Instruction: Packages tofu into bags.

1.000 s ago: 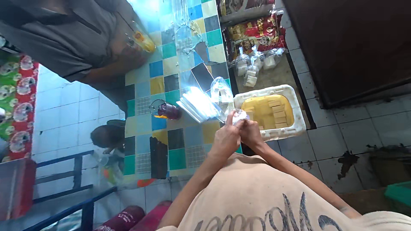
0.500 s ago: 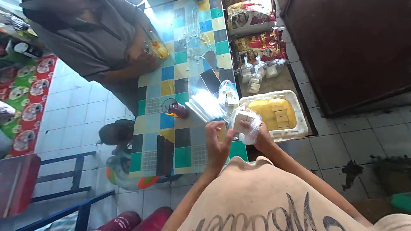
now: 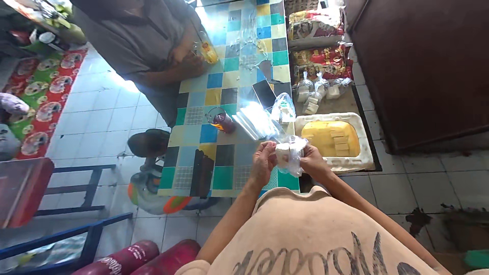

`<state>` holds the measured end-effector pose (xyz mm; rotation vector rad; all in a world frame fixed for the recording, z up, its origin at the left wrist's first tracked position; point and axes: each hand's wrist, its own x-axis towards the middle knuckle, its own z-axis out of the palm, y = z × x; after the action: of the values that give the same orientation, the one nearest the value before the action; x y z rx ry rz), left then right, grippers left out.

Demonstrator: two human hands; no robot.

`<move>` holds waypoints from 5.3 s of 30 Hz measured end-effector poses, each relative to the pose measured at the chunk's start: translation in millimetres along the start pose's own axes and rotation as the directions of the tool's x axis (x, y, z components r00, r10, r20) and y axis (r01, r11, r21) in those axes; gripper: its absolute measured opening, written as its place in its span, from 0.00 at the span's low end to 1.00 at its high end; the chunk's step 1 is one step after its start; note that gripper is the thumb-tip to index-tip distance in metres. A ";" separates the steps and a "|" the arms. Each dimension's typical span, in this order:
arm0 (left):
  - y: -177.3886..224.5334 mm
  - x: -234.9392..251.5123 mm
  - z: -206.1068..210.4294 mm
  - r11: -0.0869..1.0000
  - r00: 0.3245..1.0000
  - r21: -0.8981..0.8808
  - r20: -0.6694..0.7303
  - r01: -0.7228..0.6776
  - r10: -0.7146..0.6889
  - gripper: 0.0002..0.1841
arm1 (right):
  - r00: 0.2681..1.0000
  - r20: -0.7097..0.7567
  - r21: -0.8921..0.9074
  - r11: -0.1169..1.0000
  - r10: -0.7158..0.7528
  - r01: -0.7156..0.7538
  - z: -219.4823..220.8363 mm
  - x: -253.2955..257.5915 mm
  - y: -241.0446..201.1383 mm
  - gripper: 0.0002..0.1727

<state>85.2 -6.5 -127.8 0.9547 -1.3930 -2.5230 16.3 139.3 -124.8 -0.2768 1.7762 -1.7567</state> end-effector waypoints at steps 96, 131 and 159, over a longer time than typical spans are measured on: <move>-47.0 17.7 -16.5 0.584 0.936 0.811 -0.190 -0.019 0.295 0.29 | 0.689 0.270 -0.678 0.641 0.673 -0.360 -160.7 138.5 210.1 0.36; -54.6 4.9 -22.2 0.629 0.945 0.774 -0.154 -0.065 0.287 0.28 | 0.803 0.403 -0.748 0.663 0.439 0.013 -160.9 197.5 151.0 0.32; -57.2 -4.3 -29.9 0.664 0.923 0.743 -0.190 -0.089 0.336 0.23 | 0.576 0.295 -0.890 0.439 0.762 -0.124 -175.9 135.0 181.4 0.33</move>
<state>117.1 6.2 -182.6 1.1249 -2.2729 -1.5125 -138.6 227.8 -349.0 -0.6026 1.6791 -0.1963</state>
